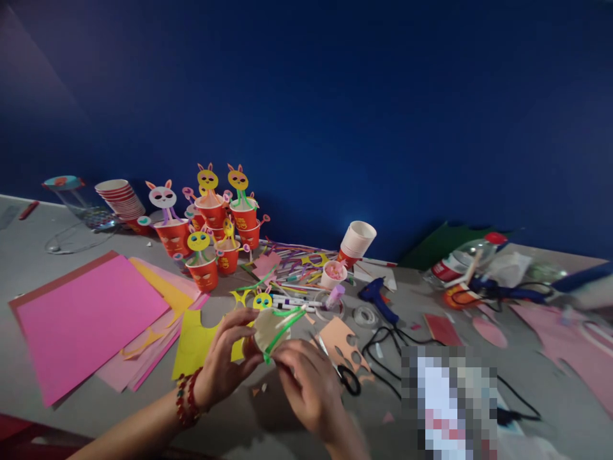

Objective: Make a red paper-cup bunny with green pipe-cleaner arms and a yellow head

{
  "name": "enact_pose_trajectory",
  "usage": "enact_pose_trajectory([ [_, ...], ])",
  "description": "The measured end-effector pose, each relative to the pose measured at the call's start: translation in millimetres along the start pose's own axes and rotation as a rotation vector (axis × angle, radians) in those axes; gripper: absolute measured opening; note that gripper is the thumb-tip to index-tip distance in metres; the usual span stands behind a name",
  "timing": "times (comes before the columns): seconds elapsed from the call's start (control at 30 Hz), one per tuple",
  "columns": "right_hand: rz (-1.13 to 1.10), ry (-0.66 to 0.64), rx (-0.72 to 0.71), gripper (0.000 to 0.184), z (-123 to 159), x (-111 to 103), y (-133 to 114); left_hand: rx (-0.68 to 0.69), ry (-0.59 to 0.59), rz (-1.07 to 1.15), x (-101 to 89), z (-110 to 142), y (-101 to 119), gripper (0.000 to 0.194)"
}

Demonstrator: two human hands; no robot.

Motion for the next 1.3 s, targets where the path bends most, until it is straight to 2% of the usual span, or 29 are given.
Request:
enact_pose_trajectory([
  [0.13,0.056,0.12,0.063,0.021,-1.1,1.7,-8.4,-0.102,0.026,0.101,1.5,-0.1,-4.0,0.031],
  [0.27,0.016,0.137,0.11,0.018,-5.4,8.1,-12.0,-0.184,0.05,0.229,4.1,1.1,-5.4,0.008],
  [0.33,-0.011,0.142,0.138,0.017,-7.5,12.2,-12.5,-0.216,0.066,0.253,4.6,2.2,-5.9,0.004],
  [0.57,0.002,0.14,0.257,0.01,-13.0,24.9,-12.9,-0.239,0.114,0.213,4.2,5.2,-11.9,0.013],
  [0.8,0.09,0.146,0.288,0.01,-23.3,28.8,-11.8,-0.244,0.075,0.096,7.4,8.8,-18.6,0.018],
  [0.93,0.127,0.153,0.289,0.011,-29.3,27.8,-10.5,-0.232,-0.026,-0.007,12.3,11.2,-13.8,0.036],
  [1.03,0.096,0.151,0.302,0.012,-31.8,26.3,-8.8,-0.174,-0.075,-0.064,17.4,13.1,-9.3,0.055],
  [1.17,0.036,0.15,0.314,0.014,-32.2,25.7,-6.9,-0.147,-0.029,-0.127,23.6,16.1,-12.0,0.069],
  [1.3,0.069,0.165,0.308,0.015,-34.5,27.1,-8.9,-0.16,0.0,-0.136,28.2,21.9,-20.1,0.065],
])
Point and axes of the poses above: each hand's wrist, its own z-axis away from the middle knuckle, its own x-axis out of the palm, y = z × x, the point moved 4 cm from there along -z, towards the middle knuckle, and after that the axes turned 9 degrees about -y, right-handed, at the moved point
